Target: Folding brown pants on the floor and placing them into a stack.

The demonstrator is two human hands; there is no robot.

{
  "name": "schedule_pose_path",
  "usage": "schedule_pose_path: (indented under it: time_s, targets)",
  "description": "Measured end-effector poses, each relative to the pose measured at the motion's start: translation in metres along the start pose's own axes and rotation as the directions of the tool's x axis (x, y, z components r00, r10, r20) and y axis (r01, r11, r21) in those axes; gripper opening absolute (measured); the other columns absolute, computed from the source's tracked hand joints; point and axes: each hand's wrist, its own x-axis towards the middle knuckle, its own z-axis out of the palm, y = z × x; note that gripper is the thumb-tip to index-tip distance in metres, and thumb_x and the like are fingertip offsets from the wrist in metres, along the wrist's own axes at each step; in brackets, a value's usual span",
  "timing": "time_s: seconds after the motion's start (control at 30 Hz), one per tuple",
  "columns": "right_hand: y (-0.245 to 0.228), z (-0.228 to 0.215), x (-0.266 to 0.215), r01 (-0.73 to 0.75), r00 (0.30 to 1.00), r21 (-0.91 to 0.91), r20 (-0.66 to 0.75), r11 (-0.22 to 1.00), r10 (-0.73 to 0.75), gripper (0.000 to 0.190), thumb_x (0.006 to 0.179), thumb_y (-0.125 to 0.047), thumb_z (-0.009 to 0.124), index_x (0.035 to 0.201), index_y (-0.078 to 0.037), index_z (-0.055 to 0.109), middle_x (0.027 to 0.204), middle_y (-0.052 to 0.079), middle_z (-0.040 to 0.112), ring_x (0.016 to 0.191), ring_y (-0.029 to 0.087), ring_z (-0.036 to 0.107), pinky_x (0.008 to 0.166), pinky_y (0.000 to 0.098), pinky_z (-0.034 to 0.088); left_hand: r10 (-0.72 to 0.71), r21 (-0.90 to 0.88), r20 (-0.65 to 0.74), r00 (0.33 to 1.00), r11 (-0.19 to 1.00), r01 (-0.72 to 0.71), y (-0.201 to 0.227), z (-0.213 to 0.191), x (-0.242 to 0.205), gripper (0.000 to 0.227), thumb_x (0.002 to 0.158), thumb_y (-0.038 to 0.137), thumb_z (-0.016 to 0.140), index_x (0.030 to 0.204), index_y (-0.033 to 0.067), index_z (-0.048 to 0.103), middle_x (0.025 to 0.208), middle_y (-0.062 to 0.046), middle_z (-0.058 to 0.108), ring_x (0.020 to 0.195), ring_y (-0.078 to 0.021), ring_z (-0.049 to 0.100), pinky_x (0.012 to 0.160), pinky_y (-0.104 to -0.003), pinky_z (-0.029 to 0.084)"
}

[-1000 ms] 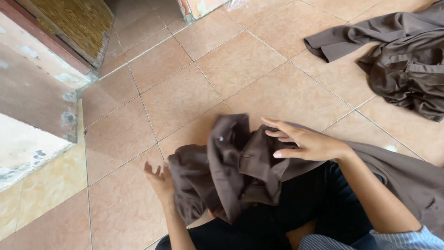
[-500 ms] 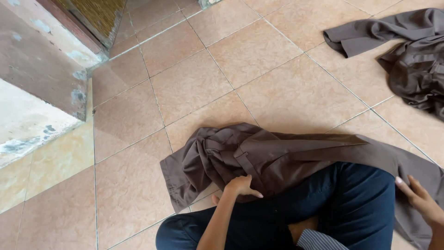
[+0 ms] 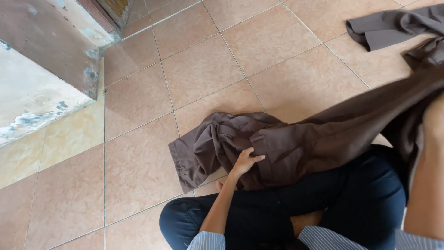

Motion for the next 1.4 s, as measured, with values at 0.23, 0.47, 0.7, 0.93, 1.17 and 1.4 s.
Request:
schedule_pose_path:
  time_s: [0.23, 0.47, 0.7, 0.93, 1.17, 1.4]
  targets:
    - [-0.223, 0.119, -0.070, 0.540, 0.797, -0.240, 0.453, 0.806, -0.399, 0.109, 0.050, -0.014, 0.089, 0.151, -0.010, 0.051, 0.144, 0.025, 0.042, 0.129, 0.052, 0.046, 0.098, 0.0718, 0.041, 0.169, 0.069, 0.386, 0.907, 0.975, -0.211, 0.104, 0.023, -0.078, 0.055, 0.074, 0.045, 0.088, 0.109, 0.0065, 0.072, 0.116, -0.015, 0.073, 0.112, -0.0285, 0.067, 0.103, -0.044, 0.050]
    - [-0.143, 0.192, -0.235, 0.535, 0.175, -0.175, 0.980, 0.827, 0.094, 0.062, 0.089, -0.002, 0.058, 0.141, -0.035, 0.055, 0.149, 0.000, 0.052, 0.149, 0.020, 0.036, 0.122, 0.0596, 0.017, -0.012, 0.530, 0.195, 0.981, 0.842, -0.095, 0.038, -0.057, -0.026, 0.037, 0.098, 0.035, 0.068, 0.125, 0.0083, 0.067, 0.124, -0.021, 0.071, 0.119, -0.0400, 0.066, 0.098, -0.051, 0.054]
    - [-0.186, 0.161, -0.189, 0.160, 0.720, -0.030, 0.688, 0.987, -0.096, 0.027, 0.091, -0.003, 0.063, 0.108, -0.022, 0.071, 0.098, 0.004, 0.077, 0.099, 0.028, 0.073, 0.091, 0.0454, 0.054, -0.084, 0.525, -0.326, 0.942, 0.813, 0.254, 0.003, -0.054, -0.001, 0.101, 0.096, 0.029, 0.071, 0.164, 0.0074, -0.001, 0.145, -0.030, 0.042, 0.131, -0.0481, 0.054, 0.104, -0.057, 0.052]
    - [-0.152, 0.115, -0.126, -0.095, 0.973, 0.033, -0.210, 0.995, 0.100, 0.055, 0.082, 0.024, 0.052, 0.131, 0.005, 0.036, 0.122, 0.023, 0.040, 0.106, 0.034, 0.046, 0.089, 0.0454, 0.041, 0.206, 0.613, -0.370, 0.906, 0.787, 0.072, -0.029, -0.046, 0.017, 0.077, 0.082, 0.014, 0.080, 0.147, 0.0266, 0.042, 0.124, -0.015, 0.049, 0.116, -0.0349, 0.058, 0.099, -0.048, 0.048]
    - [-0.191, 0.169, -0.184, 0.380, 0.905, -0.266, 0.304, 0.886, -0.297, 0.062, 0.085, -0.015, 0.075, 0.144, -0.009, 0.055, 0.146, 0.021, 0.047, 0.117, 0.042, 0.052, 0.092, 0.0546, 0.043, 0.049, 0.460, -0.267, 0.963, 0.884, 0.083, -0.009, -0.043, 0.007, 0.060, 0.095, 0.038, 0.072, 0.147, 0.0266, 0.044, 0.146, -0.017, 0.042, 0.137, -0.0402, 0.048, 0.109, -0.050, 0.044]
    - [-0.117, 0.208, -0.200, 0.341, 0.731, -0.524, 0.670, 0.780, 0.130, 0.073, 0.087, -0.041, 0.073, 0.149, -0.023, 0.039, 0.125, 0.014, 0.061, 0.119, 0.034, 0.060, 0.099, 0.0481, 0.043, 0.110, 0.257, -0.331, 0.937, 0.966, -0.023, -0.020, -0.033, 0.027, 0.055, 0.089, 0.040, 0.076, 0.127, 0.0147, 0.045, 0.124, -0.015, 0.068, 0.113, -0.0303, 0.070, 0.098, -0.046, 0.050]
